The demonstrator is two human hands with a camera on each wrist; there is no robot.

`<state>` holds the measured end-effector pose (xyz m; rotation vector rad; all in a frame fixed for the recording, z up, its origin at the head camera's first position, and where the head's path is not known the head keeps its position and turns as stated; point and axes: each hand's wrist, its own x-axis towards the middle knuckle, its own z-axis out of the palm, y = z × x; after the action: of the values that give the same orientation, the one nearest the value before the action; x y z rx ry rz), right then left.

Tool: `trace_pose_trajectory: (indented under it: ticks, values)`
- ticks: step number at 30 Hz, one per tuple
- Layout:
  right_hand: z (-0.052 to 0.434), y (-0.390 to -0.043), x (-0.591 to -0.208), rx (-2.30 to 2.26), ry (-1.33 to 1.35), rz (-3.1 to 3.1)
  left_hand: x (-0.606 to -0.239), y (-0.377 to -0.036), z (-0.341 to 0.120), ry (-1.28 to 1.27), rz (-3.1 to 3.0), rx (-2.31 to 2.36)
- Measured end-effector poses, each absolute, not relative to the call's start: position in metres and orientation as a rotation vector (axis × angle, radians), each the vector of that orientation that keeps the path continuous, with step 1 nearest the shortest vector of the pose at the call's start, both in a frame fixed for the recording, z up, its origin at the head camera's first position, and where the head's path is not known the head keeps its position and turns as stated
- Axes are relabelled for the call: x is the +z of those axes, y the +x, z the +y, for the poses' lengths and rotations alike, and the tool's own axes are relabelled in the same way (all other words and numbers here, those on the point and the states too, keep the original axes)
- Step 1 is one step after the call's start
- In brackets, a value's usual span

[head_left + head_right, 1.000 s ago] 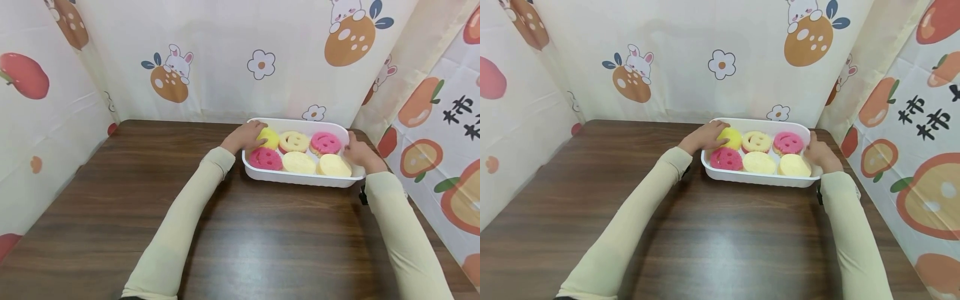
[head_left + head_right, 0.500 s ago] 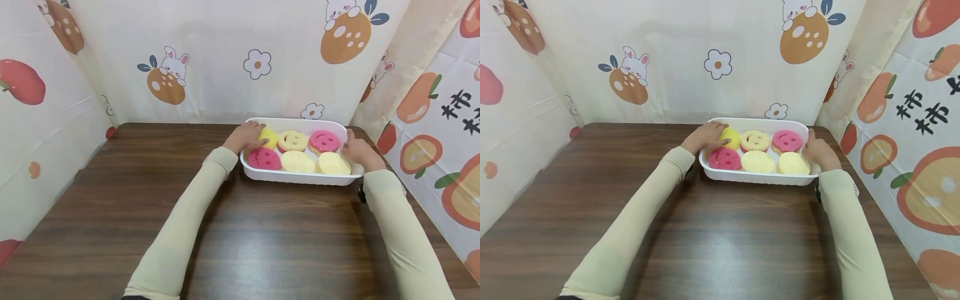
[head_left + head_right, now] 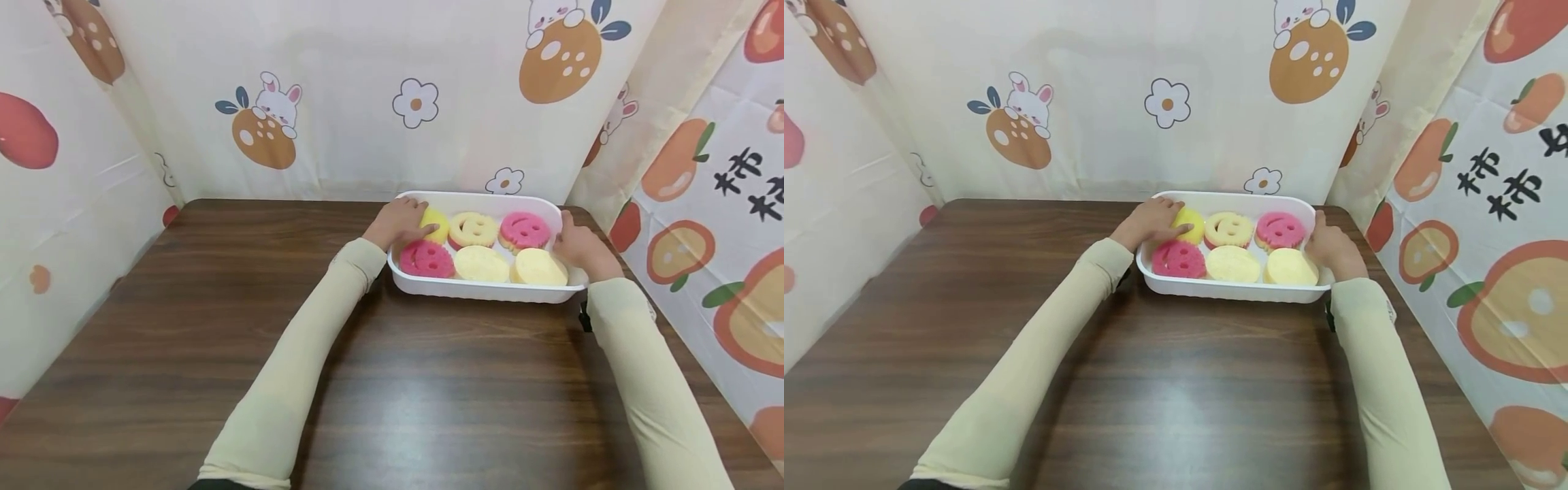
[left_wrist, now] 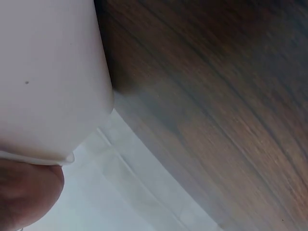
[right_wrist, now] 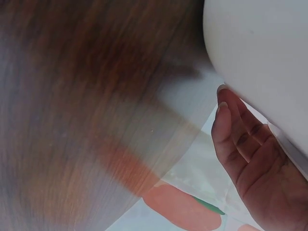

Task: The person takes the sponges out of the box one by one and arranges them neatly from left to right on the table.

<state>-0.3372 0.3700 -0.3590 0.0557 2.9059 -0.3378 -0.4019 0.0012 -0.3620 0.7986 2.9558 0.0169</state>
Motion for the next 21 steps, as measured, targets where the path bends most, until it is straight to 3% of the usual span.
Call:
trace_pose_trajectory:
  ticks: [21]
  values:
    - [0.3670, -0.3364, -0.3596, -0.317, 0.055, 2.921, -0.3633, -0.4065, 0.0077, 0.771, 2.939, 0.092]
